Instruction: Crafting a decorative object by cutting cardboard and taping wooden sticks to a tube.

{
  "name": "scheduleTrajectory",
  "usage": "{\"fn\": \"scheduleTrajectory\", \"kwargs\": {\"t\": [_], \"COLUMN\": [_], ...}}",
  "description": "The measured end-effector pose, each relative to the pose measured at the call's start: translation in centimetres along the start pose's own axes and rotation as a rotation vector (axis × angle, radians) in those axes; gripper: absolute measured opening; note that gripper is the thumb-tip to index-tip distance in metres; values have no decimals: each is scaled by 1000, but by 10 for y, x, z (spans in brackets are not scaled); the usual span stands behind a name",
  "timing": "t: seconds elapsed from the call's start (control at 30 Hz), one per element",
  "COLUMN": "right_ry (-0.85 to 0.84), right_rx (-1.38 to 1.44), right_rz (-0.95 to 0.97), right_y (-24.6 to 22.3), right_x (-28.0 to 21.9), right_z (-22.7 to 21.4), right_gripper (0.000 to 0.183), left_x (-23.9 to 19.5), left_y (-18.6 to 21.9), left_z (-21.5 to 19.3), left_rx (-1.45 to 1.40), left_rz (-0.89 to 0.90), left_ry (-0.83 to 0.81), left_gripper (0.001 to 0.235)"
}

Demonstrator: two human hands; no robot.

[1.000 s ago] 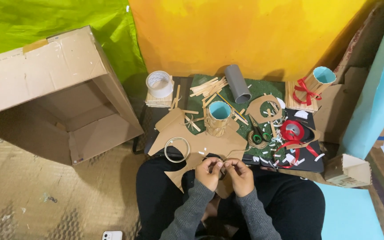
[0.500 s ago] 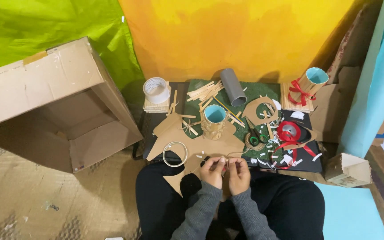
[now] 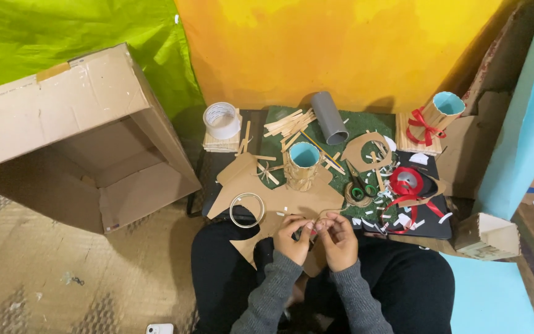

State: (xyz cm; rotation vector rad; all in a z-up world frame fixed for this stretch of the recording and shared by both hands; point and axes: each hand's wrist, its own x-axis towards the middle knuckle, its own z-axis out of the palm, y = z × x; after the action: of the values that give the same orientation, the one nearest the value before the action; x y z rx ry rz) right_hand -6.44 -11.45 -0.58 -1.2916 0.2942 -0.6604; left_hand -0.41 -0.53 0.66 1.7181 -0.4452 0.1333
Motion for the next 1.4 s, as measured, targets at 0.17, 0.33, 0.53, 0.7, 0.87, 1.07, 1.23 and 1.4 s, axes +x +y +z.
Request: {"fn": "scheduleTrajectory", "kwargs": {"t": [0.17, 0.33, 0.53, 0.7, 0.87, 1.07, 1.23, 1.4], "right_ry": [-80, -126, -193, -285, -233, -175, -125, -117], "right_rx": [13, -104, -225, -165, -22, -1, -54, -84], "right_rz": [27, 36, -9, 39, 103, 241, 219, 254], "right_y": [-2, 7, 0, -11, -10, -3, -5, 7], "right_x": [-2, -9, -10, -12, -8, -4, -6, -6], "right_z": [0, 2, 6, 7, 2, -7, -7, -14], "right_gripper": [52, 42, 32, 29, 44, 36, 15, 16], "left_x": [0, -4, -2, -6, -4, 1, 2, 11], "left_y": [26, 15, -7, -40, -12, 13, -13, 6], "left_z": [-15, -17, -24, -24, -32, -43, -41, -57], "left_rx": [21, 55, -70, -332, -310, -176, -311, -78], "left_rz": [124, 124, -14, -282, -277, -182, -307, -144], "left_ry": [22, 33, -81, -206, -131, -51, -153, -232], "left_gripper": [8, 8, 13, 7, 6, 9, 11, 19]}}
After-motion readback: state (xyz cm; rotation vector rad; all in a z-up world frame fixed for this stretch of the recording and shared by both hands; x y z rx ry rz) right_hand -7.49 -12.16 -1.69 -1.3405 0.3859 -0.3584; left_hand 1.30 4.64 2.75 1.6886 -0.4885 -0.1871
